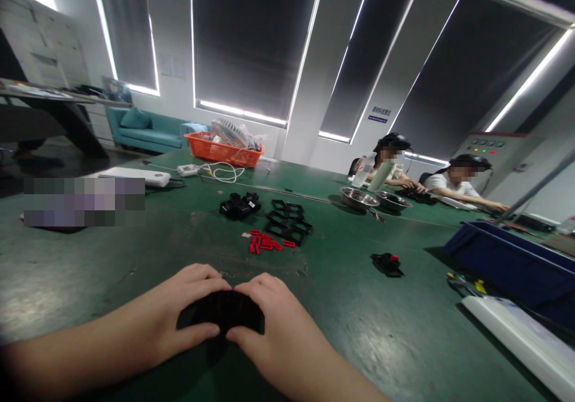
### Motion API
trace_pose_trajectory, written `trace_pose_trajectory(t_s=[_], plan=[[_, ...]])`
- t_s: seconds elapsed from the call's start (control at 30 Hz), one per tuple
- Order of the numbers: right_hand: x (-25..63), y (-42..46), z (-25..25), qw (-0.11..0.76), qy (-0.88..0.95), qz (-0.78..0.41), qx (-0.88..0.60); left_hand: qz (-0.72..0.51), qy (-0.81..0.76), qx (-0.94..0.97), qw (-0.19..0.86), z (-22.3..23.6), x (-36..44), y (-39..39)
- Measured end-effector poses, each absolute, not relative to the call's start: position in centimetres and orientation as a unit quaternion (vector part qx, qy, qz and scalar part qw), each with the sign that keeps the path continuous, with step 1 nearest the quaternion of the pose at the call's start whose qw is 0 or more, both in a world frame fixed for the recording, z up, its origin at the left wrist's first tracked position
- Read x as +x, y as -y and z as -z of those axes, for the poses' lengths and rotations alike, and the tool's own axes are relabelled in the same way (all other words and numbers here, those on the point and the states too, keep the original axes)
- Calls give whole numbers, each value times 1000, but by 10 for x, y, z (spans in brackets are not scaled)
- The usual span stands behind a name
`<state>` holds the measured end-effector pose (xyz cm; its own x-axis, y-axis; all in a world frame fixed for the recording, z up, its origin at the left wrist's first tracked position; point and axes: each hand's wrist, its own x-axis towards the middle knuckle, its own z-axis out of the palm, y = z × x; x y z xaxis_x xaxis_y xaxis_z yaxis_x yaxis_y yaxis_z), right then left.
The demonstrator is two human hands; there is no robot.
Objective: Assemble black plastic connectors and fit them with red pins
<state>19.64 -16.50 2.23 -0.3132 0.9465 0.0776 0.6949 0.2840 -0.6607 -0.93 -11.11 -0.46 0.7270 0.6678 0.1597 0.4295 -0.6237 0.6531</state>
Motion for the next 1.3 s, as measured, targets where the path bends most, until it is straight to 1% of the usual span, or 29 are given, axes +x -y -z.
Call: trace_pose_trajectory(t_s=[0.67, 1.3], plan=[[194, 167, -25, 233, 767, -264, -536, -200, -310, 874, 315, 3, -8, 110], [192, 166, -28, 224, 762, -265, -547, -198, -305, 880, 305, 4, -9, 110]])
